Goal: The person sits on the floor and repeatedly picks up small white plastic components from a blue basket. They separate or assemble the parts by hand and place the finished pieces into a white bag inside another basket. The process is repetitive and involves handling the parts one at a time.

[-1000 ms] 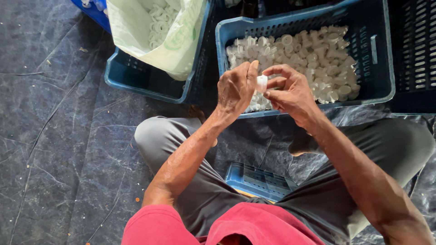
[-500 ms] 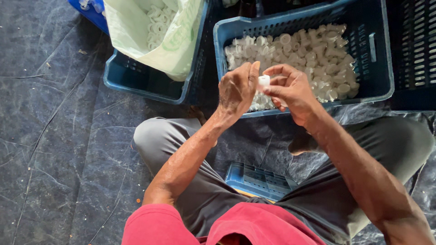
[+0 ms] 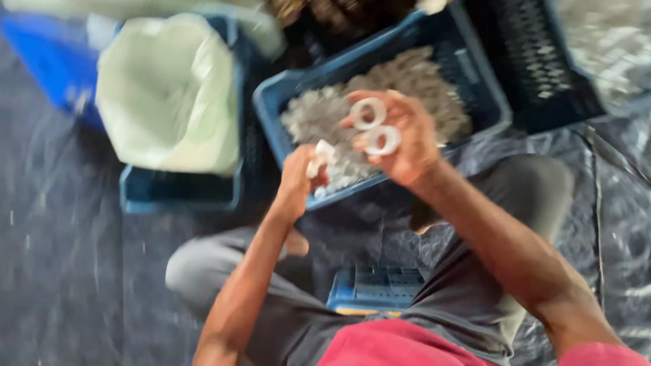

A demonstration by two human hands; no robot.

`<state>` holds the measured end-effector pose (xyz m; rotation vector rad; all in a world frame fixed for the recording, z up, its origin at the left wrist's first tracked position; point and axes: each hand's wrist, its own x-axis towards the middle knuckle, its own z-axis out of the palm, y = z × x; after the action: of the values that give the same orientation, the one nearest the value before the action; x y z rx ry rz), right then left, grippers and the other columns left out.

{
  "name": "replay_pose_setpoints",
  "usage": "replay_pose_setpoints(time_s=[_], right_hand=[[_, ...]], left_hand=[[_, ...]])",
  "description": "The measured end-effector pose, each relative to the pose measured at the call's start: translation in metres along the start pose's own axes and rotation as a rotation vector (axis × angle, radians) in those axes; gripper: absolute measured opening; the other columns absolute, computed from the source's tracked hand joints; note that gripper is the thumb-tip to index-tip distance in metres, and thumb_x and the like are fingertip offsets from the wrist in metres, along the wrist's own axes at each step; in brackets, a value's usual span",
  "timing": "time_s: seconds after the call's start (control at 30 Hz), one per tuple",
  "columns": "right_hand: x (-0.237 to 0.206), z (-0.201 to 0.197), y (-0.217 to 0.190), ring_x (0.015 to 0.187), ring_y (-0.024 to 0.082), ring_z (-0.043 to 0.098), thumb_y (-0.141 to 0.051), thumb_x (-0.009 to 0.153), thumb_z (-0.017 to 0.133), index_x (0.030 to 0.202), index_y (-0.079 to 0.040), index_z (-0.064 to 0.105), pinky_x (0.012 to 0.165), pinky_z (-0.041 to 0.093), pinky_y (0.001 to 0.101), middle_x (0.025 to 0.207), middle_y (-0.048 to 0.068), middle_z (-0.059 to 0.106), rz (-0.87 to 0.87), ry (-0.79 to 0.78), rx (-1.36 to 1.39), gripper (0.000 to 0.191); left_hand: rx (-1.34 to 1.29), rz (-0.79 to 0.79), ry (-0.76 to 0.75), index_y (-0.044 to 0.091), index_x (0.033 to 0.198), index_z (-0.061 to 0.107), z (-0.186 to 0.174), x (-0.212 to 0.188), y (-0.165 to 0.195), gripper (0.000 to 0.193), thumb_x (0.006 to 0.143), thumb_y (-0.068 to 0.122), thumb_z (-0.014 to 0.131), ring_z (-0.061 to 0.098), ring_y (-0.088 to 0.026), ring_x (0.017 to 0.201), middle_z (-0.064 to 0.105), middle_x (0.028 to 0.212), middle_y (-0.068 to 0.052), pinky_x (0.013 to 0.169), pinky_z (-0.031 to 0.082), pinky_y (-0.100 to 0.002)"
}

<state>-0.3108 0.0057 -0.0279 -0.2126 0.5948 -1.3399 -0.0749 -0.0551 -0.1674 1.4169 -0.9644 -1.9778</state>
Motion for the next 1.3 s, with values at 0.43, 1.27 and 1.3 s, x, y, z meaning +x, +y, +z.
replay_pose_setpoints(time_s=[0.43,1.27,1.3], right_hand=[[-0.025,-0.059,-0.093,0.071,0.016,0.056,-0.038,0.107,0.062,0.129,-0.003,0.062,0.055,0.045,0.0272,0.103,0.013,0.064,-0.438,-0.007,0.133,0.041],[-0.023,-0.115,-0.113,0.087,0.017,0.063,-0.023,0.103,0.078,0.096,-0.008,0.064,0.065,0.048,0.0284,0.094,0.006,0.064,-0.263,0.181,-0.079,0.022],[-0.022,-0.112,-0.11,0.087,0.017,0.063,-0.022,0.104,0.079,0.095,-0.007,0.064,0.065,0.048,0.0281,0.094,0.006,0.063,-0.255,0.184,-0.085,0.022]], left_hand=[[1.073,0.513,0.073,0.006,0.101,0.075,0.355,0.089,0.032,0.023,0.097,0.024,0.062,0.063,-0.018,0.066,0.067,0.079,-0.008,0.062,0.051,-0.036],[1.508,0.428,0.091,0.006,0.089,0.068,0.029,0.118,-0.085,0.017,0.078,0.017,0.074,0.069,-0.042,0.096,0.072,0.096,-0.021,0.079,0.054,-0.055],[1.484,0.426,0.123,0.006,0.088,0.068,0.029,0.117,-0.085,0.014,0.079,0.016,0.073,0.069,-0.042,0.096,0.072,0.097,-0.02,0.08,0.054,-0.054]])
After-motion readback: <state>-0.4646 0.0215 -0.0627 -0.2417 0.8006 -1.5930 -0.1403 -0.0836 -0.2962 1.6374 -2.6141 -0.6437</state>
